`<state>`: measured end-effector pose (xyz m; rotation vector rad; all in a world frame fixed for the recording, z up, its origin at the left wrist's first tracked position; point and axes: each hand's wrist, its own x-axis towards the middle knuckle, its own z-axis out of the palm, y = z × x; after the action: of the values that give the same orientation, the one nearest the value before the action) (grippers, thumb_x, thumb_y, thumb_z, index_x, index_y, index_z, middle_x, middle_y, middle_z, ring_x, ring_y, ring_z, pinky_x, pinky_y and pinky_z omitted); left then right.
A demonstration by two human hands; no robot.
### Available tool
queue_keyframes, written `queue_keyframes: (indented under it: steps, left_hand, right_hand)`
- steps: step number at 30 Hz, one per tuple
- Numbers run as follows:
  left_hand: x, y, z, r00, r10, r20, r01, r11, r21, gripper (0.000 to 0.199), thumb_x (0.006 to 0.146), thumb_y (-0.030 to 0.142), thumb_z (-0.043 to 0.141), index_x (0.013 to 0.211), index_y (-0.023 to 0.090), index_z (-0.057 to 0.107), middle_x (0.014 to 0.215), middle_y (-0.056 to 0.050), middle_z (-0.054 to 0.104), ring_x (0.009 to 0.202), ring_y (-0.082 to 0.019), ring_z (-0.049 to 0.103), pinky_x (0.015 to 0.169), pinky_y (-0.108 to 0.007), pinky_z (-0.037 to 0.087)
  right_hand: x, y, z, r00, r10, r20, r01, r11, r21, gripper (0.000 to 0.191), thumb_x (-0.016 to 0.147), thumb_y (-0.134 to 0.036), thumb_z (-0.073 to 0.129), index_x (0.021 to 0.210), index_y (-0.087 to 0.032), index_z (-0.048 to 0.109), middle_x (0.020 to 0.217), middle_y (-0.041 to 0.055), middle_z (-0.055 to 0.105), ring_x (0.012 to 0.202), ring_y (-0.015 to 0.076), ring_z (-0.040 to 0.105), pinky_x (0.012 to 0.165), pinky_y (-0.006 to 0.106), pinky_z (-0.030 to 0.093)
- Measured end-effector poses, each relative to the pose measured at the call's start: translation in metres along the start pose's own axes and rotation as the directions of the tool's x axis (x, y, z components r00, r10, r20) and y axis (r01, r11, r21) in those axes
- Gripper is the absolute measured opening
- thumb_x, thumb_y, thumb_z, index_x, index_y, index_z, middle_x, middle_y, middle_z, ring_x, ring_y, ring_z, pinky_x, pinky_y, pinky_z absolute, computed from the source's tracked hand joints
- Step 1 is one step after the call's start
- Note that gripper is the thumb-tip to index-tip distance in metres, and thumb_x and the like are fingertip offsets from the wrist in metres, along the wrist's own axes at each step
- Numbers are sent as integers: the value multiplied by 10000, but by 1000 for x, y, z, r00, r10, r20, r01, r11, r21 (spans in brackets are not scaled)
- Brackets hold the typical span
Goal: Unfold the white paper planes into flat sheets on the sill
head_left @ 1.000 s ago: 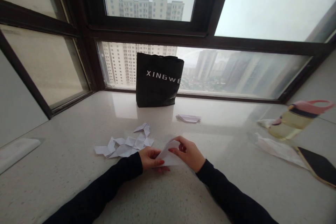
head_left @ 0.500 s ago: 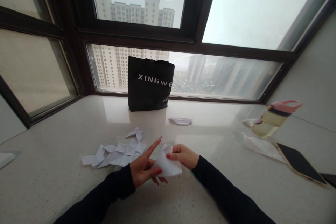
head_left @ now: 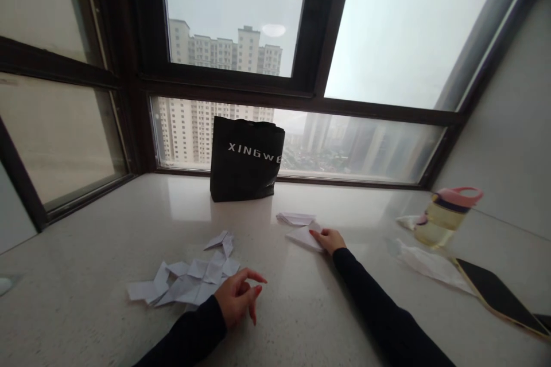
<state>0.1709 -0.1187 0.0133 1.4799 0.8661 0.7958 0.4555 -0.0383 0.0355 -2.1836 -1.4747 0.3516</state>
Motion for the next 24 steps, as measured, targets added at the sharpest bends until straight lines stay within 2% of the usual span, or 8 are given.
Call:
queue_keyframes:
  steps: [2, 5, 11, 16, 19, 24]
  left_hand:
    - [0, 1, 0, 1000, -5, 10, 5, 1000, 4, 478, 629, 547, 485, 863, 130, 486, 377, 67, 507, 222, -19, 289, 252, -130, 164]
    - [2, 1, -2, 999, -15, 30, 15, 1000, 16, 496, 624, 561, 478, 877, 134, 480, 389, 67, 523, 208, -17, 275, 246, -135, 174]
    - [5, -4, -5, 996, -20, 81, 17, 999, 40, 516, 620, 588, 455, 873, 139, 475, 393, 70, 528, 191, -19, 289, 237, -139, 194]
    - [4, -1, -5, 997, -3, 78, 0, 999, 34, 505, 628, 580, 453, 864, 135, 478, 398, 66, 528, 190, -19, 293, 223, -134, 192]
    - [3, 0, -5, 996, -9, 91, 6, 999, 34, 465, 658, 553, 445, 870, 141, 477, 404, 66, 533, 188, -20, 305, 228, -132, 198]
    - [5, -3, -7, 993, -3, 117, -3, 999, 49, 440, 686, 536, 424, 877, 144, 478, 419, 58, 544, 187, -25, 323, 241, -135, 218]
  right_hand:
    - [4, -4, 5, 999, 40, 1, -39, 997, -64, 230, 814, -329, 439, 834, -122, 539, 804, 14, 560, 680, 126, 544, 617, 298, 438]
    - [6, -7, 10, 996, 83, -19, -85, 986, -145, 239, 814, -337, 437, 881, -128, 532, 866, 34, 556, 758, 147, 539, 678, 340, 424]
    - [4, -3, 10, 992, 85, -89, -104, 967, -232, 286, 795, -398, 435, 828, -136, 544, 863, 38, 555, 801, 163, 520, 705, 354, 394]
    - [1, -5, 13, 979, 54, -195, -102, 964, -245, 273, 725, -417, 484, 714, -154, 557, 880, 78, 535, 880, 243, 484, 710, 395, 338]
    - [-1, -6, 17, 958, 63, -279, -127, 968, -217, 270, 698, -390, 509, 818, -149, 524, 924, 106, 499, 893, 256, 474, 714, 405, 317]
    - [-7, -7, 20, 919, 78, -386, -140, 981, -133, 421, 657, -356, 543, 1005, -166, 400, 964, 106, 451, 881, 246, 472, 699, 393, 320]
